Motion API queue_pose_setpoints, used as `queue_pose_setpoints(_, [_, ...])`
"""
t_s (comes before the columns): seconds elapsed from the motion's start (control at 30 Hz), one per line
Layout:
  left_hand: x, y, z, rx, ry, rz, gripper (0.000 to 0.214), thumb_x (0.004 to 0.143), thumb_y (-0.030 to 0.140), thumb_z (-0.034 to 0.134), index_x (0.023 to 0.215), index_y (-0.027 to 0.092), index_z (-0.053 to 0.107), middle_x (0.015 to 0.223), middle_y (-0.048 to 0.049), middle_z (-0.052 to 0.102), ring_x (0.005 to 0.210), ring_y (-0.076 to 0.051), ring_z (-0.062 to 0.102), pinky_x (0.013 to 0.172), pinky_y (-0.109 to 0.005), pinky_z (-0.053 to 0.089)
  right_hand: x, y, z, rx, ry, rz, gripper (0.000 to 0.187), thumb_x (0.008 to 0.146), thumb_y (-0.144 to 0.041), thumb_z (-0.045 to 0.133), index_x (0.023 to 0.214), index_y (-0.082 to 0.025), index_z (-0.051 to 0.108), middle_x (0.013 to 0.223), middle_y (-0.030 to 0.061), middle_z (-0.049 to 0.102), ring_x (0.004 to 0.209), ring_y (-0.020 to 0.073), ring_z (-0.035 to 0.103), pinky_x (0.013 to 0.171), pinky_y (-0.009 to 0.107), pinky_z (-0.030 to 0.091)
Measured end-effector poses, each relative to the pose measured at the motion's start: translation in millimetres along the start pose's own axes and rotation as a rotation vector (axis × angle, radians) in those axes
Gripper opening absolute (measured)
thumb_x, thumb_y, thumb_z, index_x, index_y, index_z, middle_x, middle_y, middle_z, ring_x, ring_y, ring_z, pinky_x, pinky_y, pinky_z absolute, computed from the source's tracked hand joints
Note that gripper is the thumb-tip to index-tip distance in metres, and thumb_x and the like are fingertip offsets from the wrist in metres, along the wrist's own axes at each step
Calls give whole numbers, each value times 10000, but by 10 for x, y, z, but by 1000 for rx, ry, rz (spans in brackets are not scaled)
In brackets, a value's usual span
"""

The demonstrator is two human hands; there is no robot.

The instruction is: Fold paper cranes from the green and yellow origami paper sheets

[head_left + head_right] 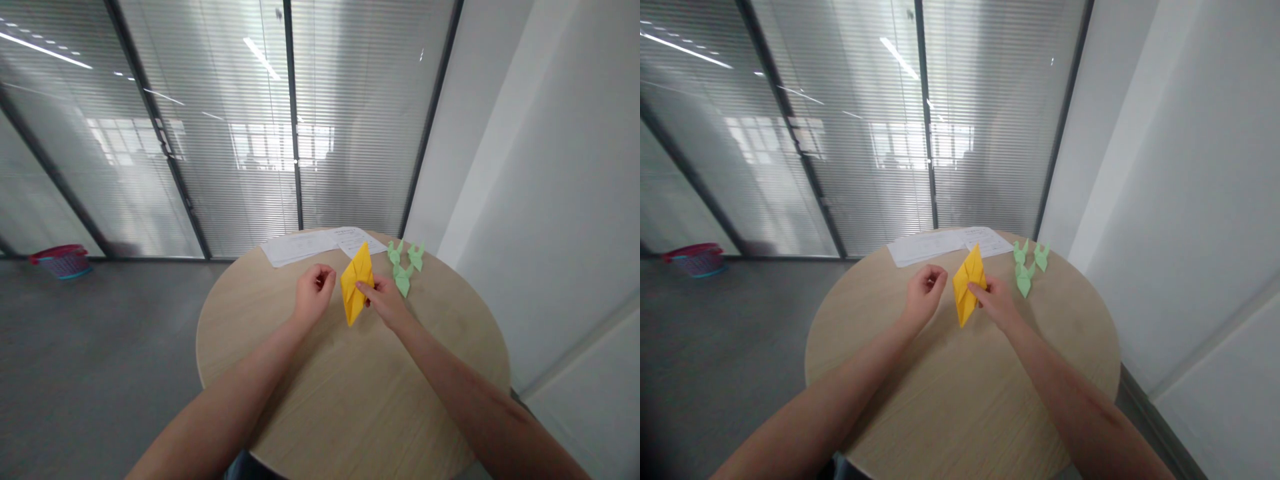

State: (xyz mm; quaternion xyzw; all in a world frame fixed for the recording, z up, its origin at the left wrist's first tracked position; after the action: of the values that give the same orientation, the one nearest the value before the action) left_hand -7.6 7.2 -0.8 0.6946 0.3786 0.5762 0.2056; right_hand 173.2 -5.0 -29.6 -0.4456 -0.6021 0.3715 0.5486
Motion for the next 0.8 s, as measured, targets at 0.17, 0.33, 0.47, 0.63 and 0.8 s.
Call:
queue_pose_setpoints(0.17, [-10, -38, 20, 101, 4, 94, 66, 817, 195, 574, 818, 176, 636, 735, -6, 619, 658, -120, 548, 614, -234, 427, 12, 23, 1, 58, 9, -31, 299, 751, -488, 647, 768, -190, 617, 641, 3, 564, 532, 127, 477, 467, 238, 364])
queue_pose_setpoints(0.33, [3, -38, -3, 135, 32, 138, 80, 813, 146, 564, 788, 170, 636, 748, -13, 624, 670, -118, 557, 611, -228, 433, 26, 55, -3, 26, 26, -21, 299, 758, -484, 635, 774, -186, 618, 612, -4, 550, 504, 122, 461, 455, 238, 348])
queue_pose_setpoints(0.47, [6, 8, -11, 165, -54, 204, 101, 809, 125, 579, 782, 167, 667, 742, -19, 615, 652, -111, 544, 602, -220, 428, 28, 51, -16, -45, 93, -26, 294, 767, -483, 620, 779, -190, 619, 589, -12, 535, 485, 123, 449, 445, 239, 332])
queue_pose_setpoints(0.63, [-27, 26, 42, 133, -221, 239, 130, 830, 138, 594, 852, 180, 715, 821, -42, 669, 699, -115, 587, 630, -214, 459, 18, 7, -19, -106, 131, -31, 284, 764, -473, 621, 760, -189, 623, 581, -12, 530, 488, 127, 462, 446, 240, 332])
queue_pose_setpoints(0.8, [-39, -27, 81, 113, -295, 183, 188, 872, 201, 568, 987, 201, 717, 974, -60, 711, 839, -151, 649, 715, -241, 509, 5, -26, 6, -101, 106, -40, 289, 777, -481, 612, 769, -192, 619, 574, -15, 517, 485, 122, 458, 438, 233, 338])
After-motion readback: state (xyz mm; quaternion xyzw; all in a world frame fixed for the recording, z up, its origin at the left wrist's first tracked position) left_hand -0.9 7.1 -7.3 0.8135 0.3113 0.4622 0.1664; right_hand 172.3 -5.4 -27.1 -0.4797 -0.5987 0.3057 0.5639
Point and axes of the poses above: each hand's wrist, its own x-axis towards the middle knuckle, its own z-axis out of the palm, y = z × x, the point moved 1 cm from there along x, towards the middle knuckle
